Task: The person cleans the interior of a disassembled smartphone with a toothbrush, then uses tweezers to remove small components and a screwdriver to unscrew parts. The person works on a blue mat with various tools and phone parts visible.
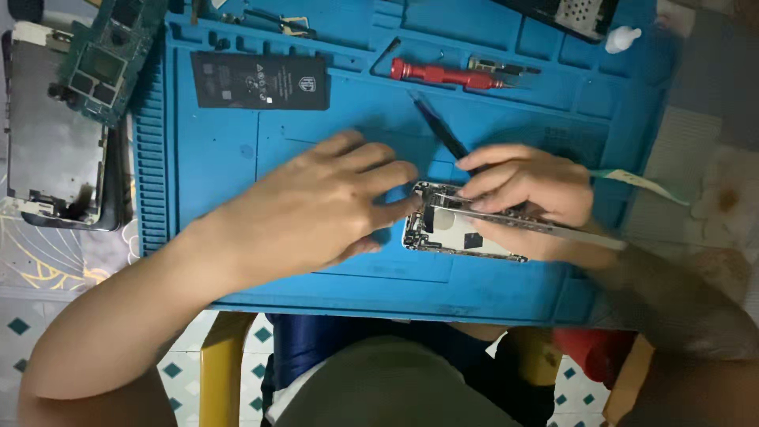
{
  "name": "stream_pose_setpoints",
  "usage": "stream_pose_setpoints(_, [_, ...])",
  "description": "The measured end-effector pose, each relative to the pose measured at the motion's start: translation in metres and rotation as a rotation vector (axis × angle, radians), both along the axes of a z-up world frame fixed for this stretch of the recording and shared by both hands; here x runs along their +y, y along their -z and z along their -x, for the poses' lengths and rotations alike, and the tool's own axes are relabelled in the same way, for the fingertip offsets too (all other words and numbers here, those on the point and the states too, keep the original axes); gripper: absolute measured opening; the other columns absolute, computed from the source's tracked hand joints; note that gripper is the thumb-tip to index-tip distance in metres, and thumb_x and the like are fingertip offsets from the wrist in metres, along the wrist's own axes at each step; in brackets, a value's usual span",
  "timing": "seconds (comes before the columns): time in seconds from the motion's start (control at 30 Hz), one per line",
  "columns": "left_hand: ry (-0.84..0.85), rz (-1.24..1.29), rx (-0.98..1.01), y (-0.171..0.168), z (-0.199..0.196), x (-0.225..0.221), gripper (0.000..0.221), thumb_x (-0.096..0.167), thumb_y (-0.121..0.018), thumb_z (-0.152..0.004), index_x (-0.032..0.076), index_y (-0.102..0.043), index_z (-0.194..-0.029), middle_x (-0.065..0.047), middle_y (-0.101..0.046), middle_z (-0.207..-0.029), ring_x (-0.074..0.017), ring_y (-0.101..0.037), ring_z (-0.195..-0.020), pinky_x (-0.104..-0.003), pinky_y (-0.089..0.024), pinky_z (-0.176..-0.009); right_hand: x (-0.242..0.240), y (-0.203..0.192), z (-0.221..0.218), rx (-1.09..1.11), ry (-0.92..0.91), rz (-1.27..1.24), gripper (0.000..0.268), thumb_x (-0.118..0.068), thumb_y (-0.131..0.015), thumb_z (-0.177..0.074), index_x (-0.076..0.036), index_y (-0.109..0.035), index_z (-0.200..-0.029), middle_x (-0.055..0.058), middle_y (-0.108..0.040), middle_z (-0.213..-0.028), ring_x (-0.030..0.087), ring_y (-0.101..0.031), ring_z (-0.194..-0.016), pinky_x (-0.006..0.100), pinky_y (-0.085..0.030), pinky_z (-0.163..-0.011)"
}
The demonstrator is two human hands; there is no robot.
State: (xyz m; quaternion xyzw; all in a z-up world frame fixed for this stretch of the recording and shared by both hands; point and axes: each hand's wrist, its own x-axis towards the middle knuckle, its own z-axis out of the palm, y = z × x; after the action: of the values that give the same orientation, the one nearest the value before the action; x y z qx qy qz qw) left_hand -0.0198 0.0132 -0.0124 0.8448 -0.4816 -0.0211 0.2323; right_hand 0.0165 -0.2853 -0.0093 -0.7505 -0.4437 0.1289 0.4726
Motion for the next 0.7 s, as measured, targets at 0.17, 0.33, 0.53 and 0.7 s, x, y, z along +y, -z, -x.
stream_pose_setpoints(0.17, [0.009, -0.042, 0.004, 0.002, 0.001, 0.002, 0.054, 0.037, -0.082, -0.079, 0.014, -0.072, -0.127, -0.009, -0.061, -0.135, -0.0325, -0.056, -0.124, -0.051, -0.046, -0.101, 0.0, 0.005, -0.003, -0.046, -0.064, 0.053, 0.016, -0.004, -0.081, -0.087, -0.004, -0.066, -0.093, 0.015, -0.076, -0.106, 0.041, -0.074, -0.113, 0.048, -0.061, -0.095])
stream_pose_setpoints(0.33, [0.014, -0.053, -0.02, 0.001, 0.0, 0.003, 0.052, 0.035, -0.082, -0.079, 0.014, -0.072, -0.126, -0.009, -0.06, -0.137, -0.0318, -0.055, -0.123, -0.049, -0.045, -0.099, -0.003, 0.01, -0.005, -0.027, -0.063, 0.008, 0.015, -0.002, -0.081, -0.085, -0.001, -0.068, -0.092, 0.015, -0.075, -0.102, 0.042, -0.073, -0.108, 0.045, -0.065, -0.089])
stream_pose_setpoints(0.53, [0.011, -0.063, -0.027, -0.001, -0.001, 0.003, 0.05, 0.034, -0.082, -0.08, 0.014, -0.073, -0.124, -0.007, -0.06, -0.134, -0.0311, -0.055, -0.121, -0.049, -0.045, -0.1, -0.001, 0.008, -0.005, -0.039, -0.089, 0.013, 0.012, -0.005, -0.08, -0.088, -0.001, -0.071, -0.094, 0.014, -0.076, -0.103, 0.041, -0.072, -0.109, 0.045, -0.063, -0.091])
stream_pose_setpoints(0.7, [0.016, -0.065, -0.029, -0.001, -0.001, 0.004, 0.05, 0.033, -0.081, -0.081, 0.015, -0.072, -0.126, -0.008, -0.059, -0.136, -0.0316, -0.055, -0.122, -0.05, -0.045, -0.101, -0.006, 0.014, -0.007, -0.027, -0.094, 0.013, 0.014, -0.004, -0.081, -0.087, -0.001, -0.071, -0.096, 0.015, -0.076, -0.105, 0.041, -0.072, -0.111, 0.045, -0.063, -0.092])
